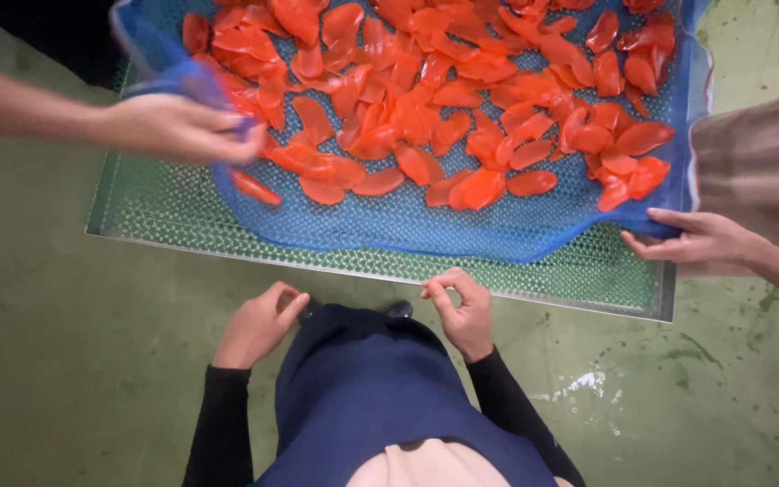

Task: The person arranges orange slices on a blue mesh tray by hand, spreading them out in a single layer. Another person assists by adding more slices to the tray. The person then moves a metal frame and continues arranging the slices.

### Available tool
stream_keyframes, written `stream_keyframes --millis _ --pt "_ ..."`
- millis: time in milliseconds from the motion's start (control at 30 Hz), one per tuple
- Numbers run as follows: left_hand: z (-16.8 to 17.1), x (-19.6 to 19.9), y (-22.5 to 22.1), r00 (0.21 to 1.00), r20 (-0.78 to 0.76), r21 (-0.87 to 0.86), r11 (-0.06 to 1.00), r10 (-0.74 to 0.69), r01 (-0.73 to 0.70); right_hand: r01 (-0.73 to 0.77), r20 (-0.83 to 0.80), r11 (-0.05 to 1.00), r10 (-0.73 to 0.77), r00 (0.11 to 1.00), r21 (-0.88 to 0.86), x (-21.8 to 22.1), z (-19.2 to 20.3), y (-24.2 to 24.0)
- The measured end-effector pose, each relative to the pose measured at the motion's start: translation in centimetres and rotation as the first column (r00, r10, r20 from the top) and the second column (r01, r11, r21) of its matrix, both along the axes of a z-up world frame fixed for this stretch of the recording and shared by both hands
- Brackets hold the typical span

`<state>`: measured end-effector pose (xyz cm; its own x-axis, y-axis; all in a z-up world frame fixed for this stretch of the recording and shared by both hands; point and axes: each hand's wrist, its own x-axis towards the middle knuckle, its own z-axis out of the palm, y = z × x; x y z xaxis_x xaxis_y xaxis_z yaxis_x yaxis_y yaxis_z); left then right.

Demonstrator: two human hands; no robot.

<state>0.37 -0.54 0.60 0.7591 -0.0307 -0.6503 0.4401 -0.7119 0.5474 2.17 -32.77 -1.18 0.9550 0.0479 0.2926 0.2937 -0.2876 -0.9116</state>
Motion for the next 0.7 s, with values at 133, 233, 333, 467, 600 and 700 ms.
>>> stream_keyframes --millis 133,233,333,467,600,700 --pt "-0.7 0.3 -0.4 0.999 -0.052 0.014 1.000 -0.014 0.015 0.015 0.033 1.000 -0.015 0.999 -0.002 0.4 0.1 0.0" --pt "-0.9 0.4 -0.9 0.999 -0.015 -0.014 0.999 -0.045 0.045 0.025 0.046 1.000 -0.025 0.999 -0.001 0.6 0.8 -0.1" --pt "-0.8 0.5 -1.5 0.997 0.073 -0.053 0.998 -0.024 0.028 -0.011 0.073 1.000 0.013 0.997 -0.028 0.6 1.6 0.1" --pt "1.4 1.4 -2.3 0.990 0.141 -0.088 0.995 -0.031 0.044 -0.051 0.075 0.998 0.049 0.996 0.023 0.4 2.1 0.7" --pt "5.7 1.8 -3.3 0.954 0.299 -0.256 0.964 0.007 0.073 -0.103 0.112 0.995 0.101 0.988 0.009 0.1 2.7 0.8" --pt "5.5 1.6 -3.8 0.899 0.429 -0.629 0.745 0.093 0.223 -0.049 0.168 0.999 0.047 0.985 0.005 0.1 2.3 -0.2"
